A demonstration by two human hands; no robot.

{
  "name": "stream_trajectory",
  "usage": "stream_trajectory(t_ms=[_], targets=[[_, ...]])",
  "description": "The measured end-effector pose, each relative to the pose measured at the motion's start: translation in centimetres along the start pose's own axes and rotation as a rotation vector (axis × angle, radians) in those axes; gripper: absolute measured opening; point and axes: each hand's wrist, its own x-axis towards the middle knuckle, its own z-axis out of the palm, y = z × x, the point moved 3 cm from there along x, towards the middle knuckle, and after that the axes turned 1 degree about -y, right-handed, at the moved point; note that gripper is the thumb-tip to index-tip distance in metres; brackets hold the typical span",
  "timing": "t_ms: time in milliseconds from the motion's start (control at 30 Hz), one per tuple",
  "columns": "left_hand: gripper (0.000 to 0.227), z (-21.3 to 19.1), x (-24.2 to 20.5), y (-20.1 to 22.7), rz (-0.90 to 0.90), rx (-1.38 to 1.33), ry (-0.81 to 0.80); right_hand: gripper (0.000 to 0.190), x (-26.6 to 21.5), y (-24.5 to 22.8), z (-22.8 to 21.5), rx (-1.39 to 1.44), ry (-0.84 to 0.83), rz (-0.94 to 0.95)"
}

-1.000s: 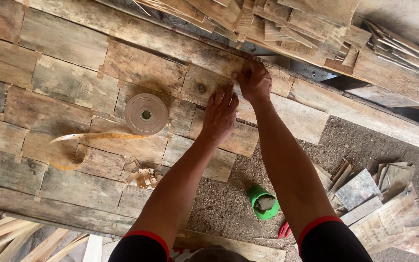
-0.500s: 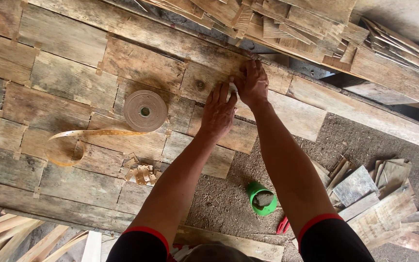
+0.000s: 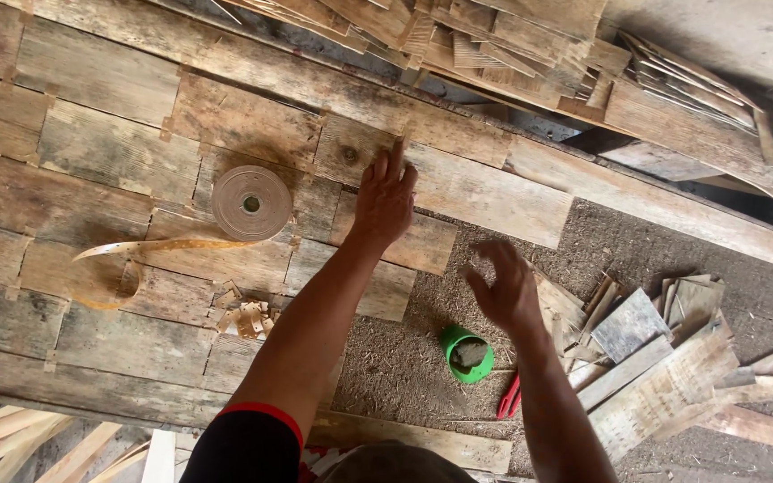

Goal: The recorder applies adhesive tape to small strips of wood to assemble a decorative panel.

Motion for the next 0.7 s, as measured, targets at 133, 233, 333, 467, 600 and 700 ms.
stream_trajectory(t_ms=[133, 233, 333, 467, 600, 700], targets=[[0.055, 1.2, 0.2, -0.8, 0.004, -0.014, -0.036, 0.058, -7.7, -2.1, -1.2, 0.028, 0.013, 0.013], [0.06, 1.5, 0.2, -1.3, 0.036, 0.02, -0.014, 0.091, -10.7, -4.8, -1.7, -0.109, -0.076, 0.104], [0.063, 1.7, -0.1, -1.7, 0.037, -0.002, -0.078, 0.122, -12.8, -6.1, -0.6, -0.1, -0.149, 0.167], [0.071, 3.9, -1.5, -2.6, 0.143, 0.004, 0.081, 0.125, -14.9, -6.1, 1.3, -0.109, -0.196, 0.292], [0.074, 3.2, -3.8, -2.5, 0.134, -0.157, 0.148, 0.12, -15.3, -5.8, 1.6, -0.042, -0.087, 0.306], [0.069, 3.4, -6.9, -2.1, 0.121, -0.186, 0.228, 0.098, -16.3, -5.2, 1.4, -0.109, 0.034, 0.246]])
